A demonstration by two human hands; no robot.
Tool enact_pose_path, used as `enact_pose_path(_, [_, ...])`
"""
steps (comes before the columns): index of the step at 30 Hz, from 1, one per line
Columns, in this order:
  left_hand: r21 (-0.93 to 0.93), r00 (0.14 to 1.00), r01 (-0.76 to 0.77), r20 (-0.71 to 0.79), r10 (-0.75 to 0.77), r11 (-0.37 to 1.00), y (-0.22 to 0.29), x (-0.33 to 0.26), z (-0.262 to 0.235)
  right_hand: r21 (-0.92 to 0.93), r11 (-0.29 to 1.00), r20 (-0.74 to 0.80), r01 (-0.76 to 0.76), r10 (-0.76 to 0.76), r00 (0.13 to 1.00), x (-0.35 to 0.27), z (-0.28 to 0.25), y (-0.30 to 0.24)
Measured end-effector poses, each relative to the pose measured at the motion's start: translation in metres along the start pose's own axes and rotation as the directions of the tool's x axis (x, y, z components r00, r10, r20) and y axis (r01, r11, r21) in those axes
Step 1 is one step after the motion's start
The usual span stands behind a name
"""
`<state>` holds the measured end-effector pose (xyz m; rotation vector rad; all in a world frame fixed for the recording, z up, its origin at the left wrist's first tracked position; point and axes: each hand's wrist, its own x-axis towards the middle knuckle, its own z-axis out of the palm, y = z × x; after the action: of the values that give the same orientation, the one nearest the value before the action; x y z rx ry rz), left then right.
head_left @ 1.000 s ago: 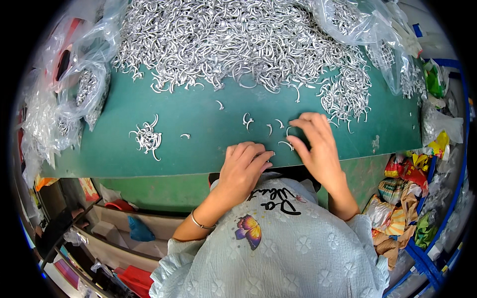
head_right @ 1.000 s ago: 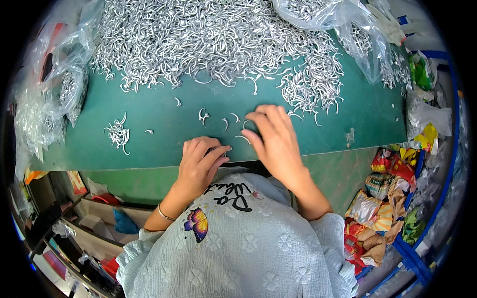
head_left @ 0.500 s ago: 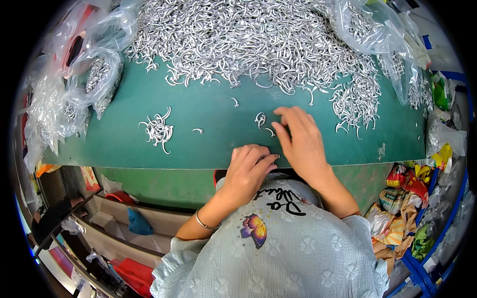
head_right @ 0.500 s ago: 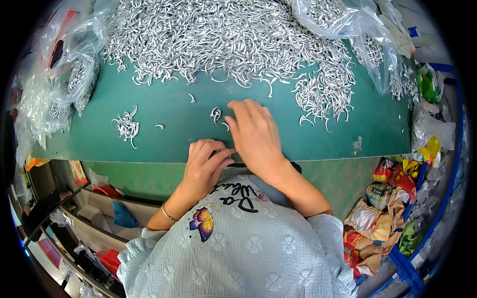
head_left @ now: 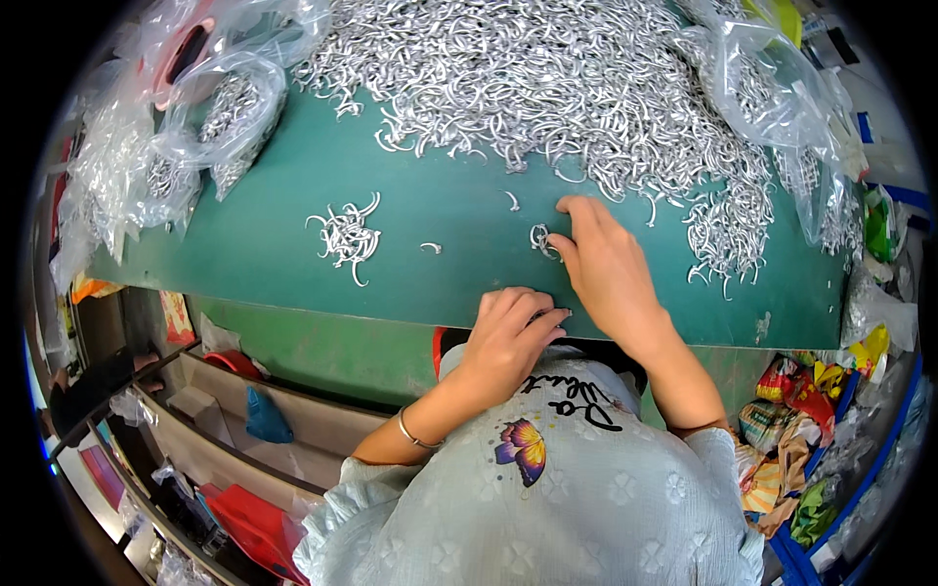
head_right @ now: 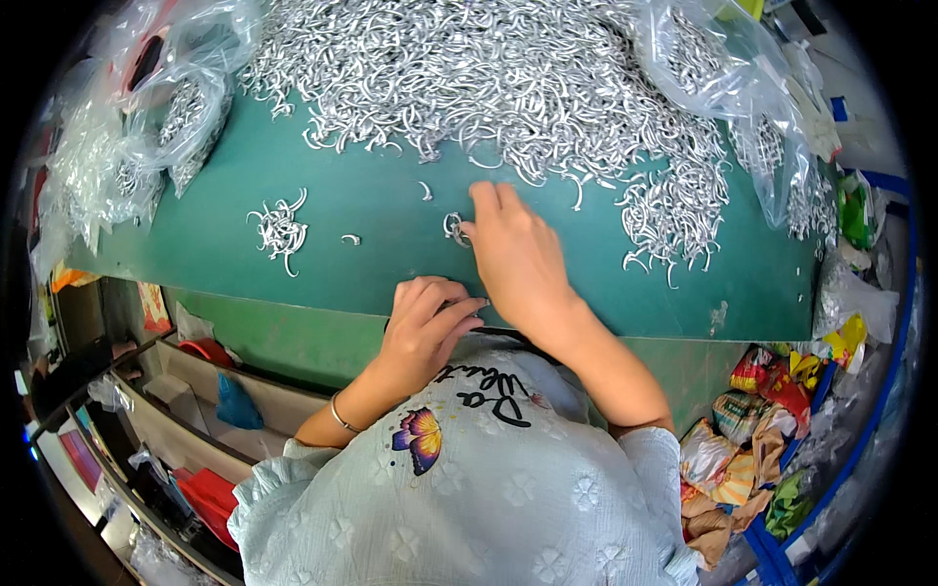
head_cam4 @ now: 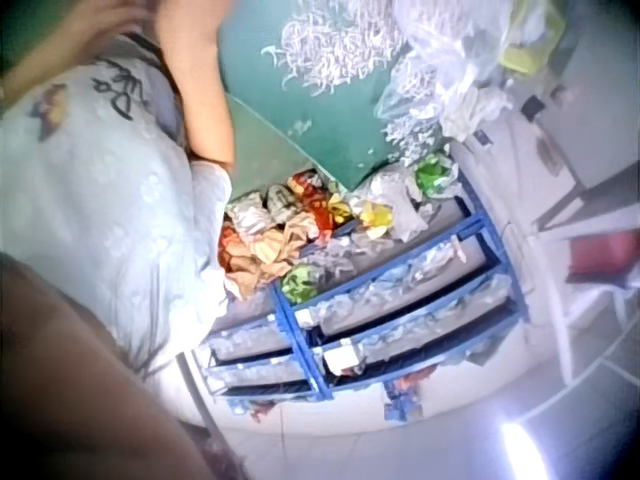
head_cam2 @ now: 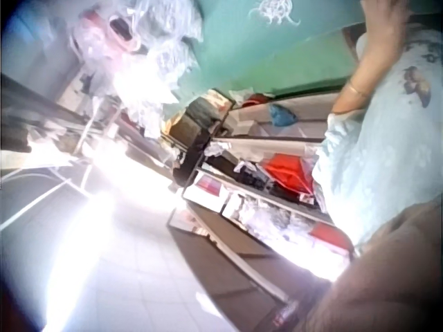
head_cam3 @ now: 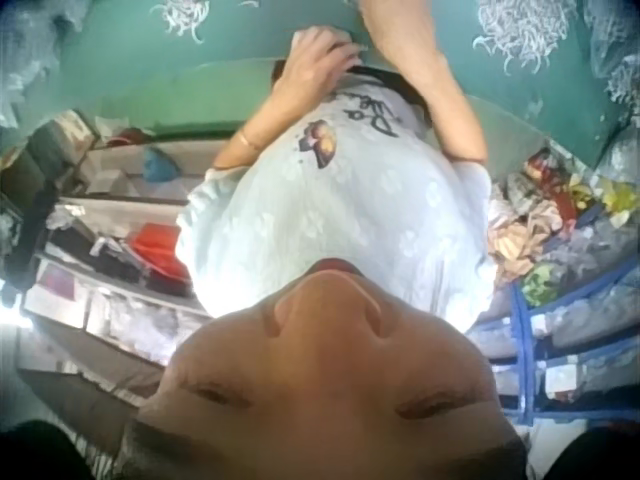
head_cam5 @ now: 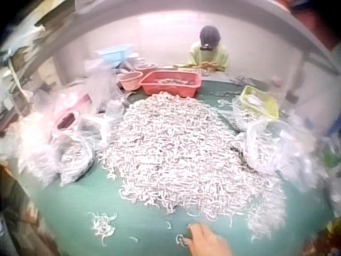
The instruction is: The person sorts through a large pile of small silver curved parts on a green workbench by picking them up, inspecting them, and placing them into plastic bags.
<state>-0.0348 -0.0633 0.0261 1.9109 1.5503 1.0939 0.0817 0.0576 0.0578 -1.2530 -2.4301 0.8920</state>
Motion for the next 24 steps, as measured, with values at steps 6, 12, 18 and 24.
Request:
enact_pose_path(6, [-0.024,0.999,-0.039,0.017,0.04,0.999,-0.004,-0.002,0.0,0.02,0.998,0.058,0.063,-0.064,0.996,0.024,0.019,-0.013])
enact_pose_path(12, [-0.041,1.0,-0.027,0.0,0.027,0.999,-0.004,-0.003,0.0,-0.031,0.964,0.172,0.264,-0.255,0.952,0.031,0.021,-0.018])
enact_pose_path(18, [-0.055,0.997,-0.06,-0.056,0.057,0.997,-0.007,-0.004,0.006,0.052,0.899,0.186,0.435,-0.437,0.88,0.05,0.024,-0.04])
enact_pose_path(24, [-0.065,0.995,-0.072,-0.076,0.067,0.995,-0.008,-0.003,0.007,0.078,0.812,0.4,0.579,-0.557,0.728,0.056,0.033,-0.029])
